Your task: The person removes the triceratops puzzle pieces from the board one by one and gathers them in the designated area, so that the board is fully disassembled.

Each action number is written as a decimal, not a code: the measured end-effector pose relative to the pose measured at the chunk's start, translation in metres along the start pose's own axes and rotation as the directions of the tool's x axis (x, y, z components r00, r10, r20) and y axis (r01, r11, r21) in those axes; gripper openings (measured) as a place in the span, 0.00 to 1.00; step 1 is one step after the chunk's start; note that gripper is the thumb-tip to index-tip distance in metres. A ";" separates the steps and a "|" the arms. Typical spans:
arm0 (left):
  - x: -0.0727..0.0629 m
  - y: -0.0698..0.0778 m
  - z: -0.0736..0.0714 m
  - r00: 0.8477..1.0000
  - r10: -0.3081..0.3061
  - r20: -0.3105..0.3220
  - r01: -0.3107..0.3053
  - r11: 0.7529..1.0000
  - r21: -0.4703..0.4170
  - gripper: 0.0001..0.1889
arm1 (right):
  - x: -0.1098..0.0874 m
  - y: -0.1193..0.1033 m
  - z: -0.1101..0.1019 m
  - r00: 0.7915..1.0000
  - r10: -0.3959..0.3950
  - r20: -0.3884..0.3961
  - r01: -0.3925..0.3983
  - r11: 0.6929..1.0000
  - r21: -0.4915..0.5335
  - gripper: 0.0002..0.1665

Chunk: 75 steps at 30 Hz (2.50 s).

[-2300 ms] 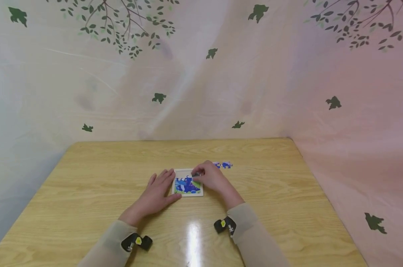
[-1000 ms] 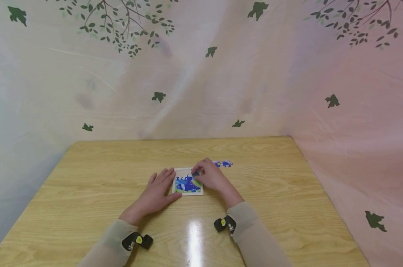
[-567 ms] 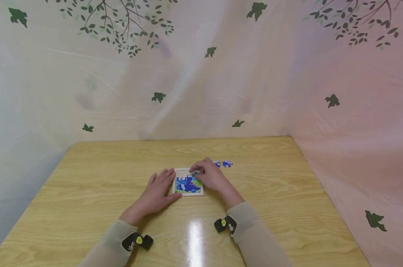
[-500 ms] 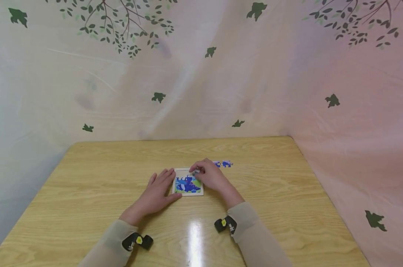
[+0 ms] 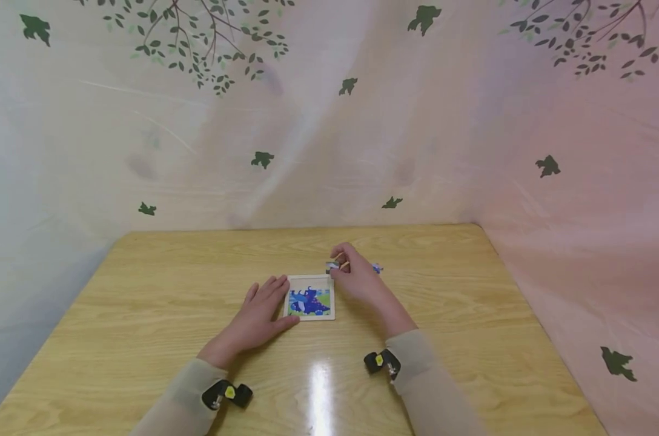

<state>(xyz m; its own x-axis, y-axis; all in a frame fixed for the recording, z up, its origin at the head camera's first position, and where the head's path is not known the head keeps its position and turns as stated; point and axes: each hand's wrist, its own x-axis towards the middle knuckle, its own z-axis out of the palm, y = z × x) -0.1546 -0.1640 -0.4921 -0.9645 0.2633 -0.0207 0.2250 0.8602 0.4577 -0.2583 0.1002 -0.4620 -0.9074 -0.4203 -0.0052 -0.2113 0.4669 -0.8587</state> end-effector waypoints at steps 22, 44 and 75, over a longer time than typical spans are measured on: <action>0.001 0.000 -0.002 1.000 -0.006 0.021 0.006 1.000 -0.005 0.48 | -0.017 0.044 -0.081 0.982 0.083 -0.172 -0.100 0.990 -0.095 0.15; 0.000 0.000 -0.002 1.000 -0.006 0.027 0.006 1.000 -0.009 0.48 | -0.014 0.072 -0.101 0.982 0.180 -0.063 -0.188 0.969 -0.160 0.16; 0.003 -0.009 0.008 0.999 0.033 -0.009 -0.033 0.998 -0.050 0.50 | -0.004 0.078 -0.101 0.991 0.129 -0.027 -0.131 0.948 -0.292 0.13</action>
<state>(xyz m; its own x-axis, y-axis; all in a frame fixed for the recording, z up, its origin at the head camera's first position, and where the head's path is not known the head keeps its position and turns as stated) -0.1588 -0.1680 -0.5033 -0.9578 0.2873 0.0024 0.2496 0.8279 0.5024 -0.3080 0.2169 -0.4776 -0.9364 -0.3359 -0.1019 -0.1877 0.7243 -0.6635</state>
